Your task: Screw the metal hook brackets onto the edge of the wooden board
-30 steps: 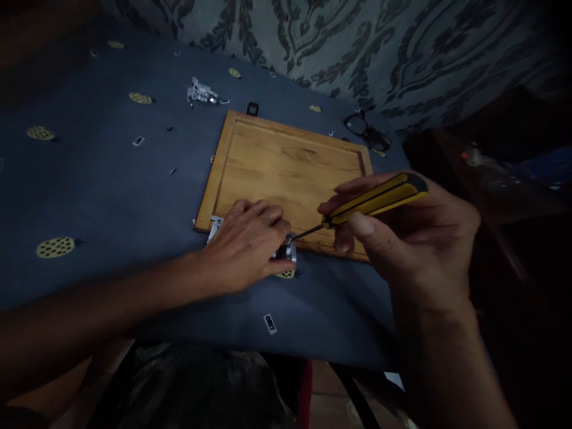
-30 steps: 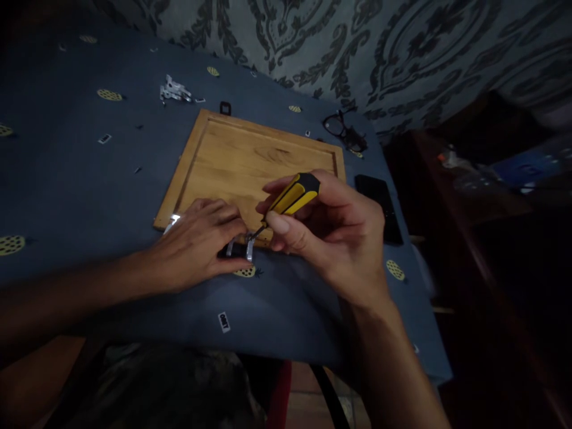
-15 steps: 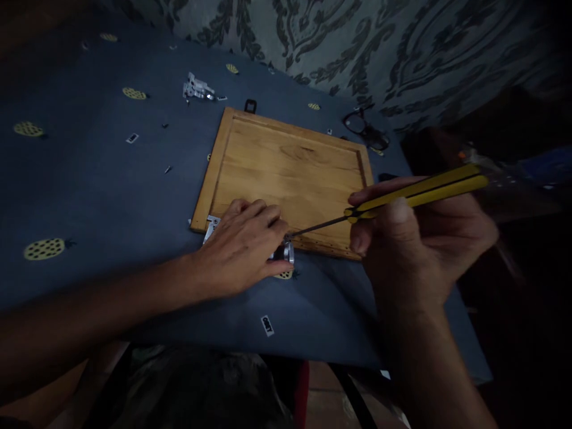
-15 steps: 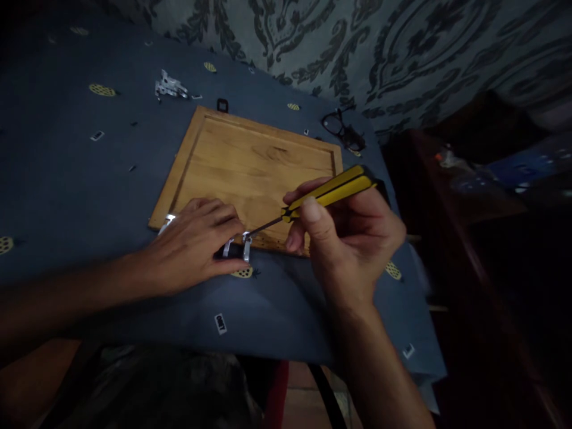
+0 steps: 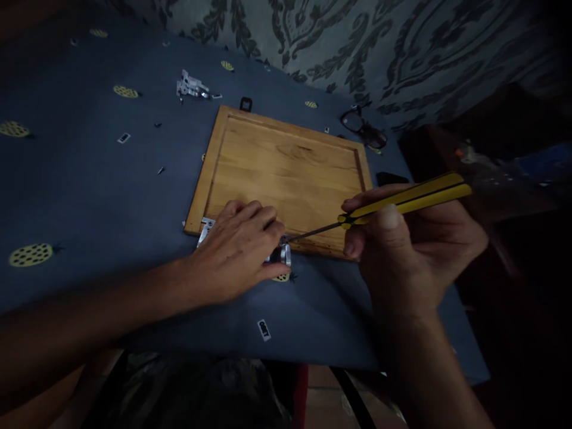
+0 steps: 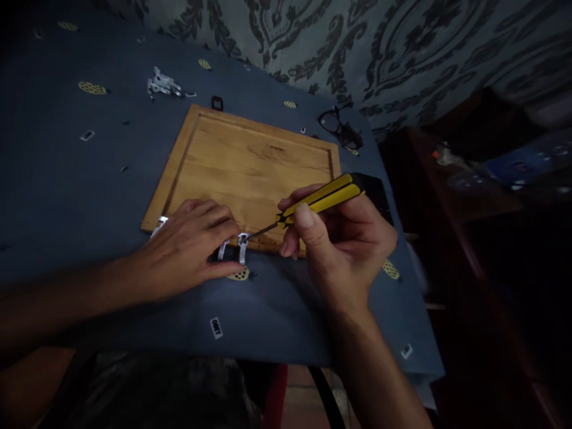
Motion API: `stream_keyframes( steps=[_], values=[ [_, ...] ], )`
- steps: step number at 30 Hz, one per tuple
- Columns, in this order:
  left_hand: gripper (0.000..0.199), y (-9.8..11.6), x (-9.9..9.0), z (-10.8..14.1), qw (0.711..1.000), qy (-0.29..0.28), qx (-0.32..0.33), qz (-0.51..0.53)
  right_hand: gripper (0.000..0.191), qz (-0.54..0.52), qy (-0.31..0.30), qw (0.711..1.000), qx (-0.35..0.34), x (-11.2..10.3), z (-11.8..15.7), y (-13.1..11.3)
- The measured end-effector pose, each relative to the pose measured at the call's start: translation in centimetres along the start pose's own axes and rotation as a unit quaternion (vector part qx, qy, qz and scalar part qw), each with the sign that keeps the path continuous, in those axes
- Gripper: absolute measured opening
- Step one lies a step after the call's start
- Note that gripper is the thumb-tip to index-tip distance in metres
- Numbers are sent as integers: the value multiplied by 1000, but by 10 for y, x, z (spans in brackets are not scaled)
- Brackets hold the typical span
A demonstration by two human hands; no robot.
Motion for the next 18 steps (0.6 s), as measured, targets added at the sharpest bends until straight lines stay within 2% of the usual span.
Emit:
stream_keyframes(
  steps=[5,11,18],
  values=[
    [37,1,-1,0,1000,9,3,-1,9,15,-19,999,21,2,3,5],
    [34,1,0,2,1000,22,6,-2,14,32,-33,999,26,4,4,3],
    [35,1,-1,1,999,29,6,-14,15,-3,-100,993,69,15,-1,-6]
  ],
)
Point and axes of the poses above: each hand's wrist, its own z-axis away from the middle knuckle, its own x-axis out of the palm, y = z × x, the point moved 7 cm from there along -z, towards the middle knuckle, and after that the axes turned 9 degrees about -z, right-handed, at the moved point
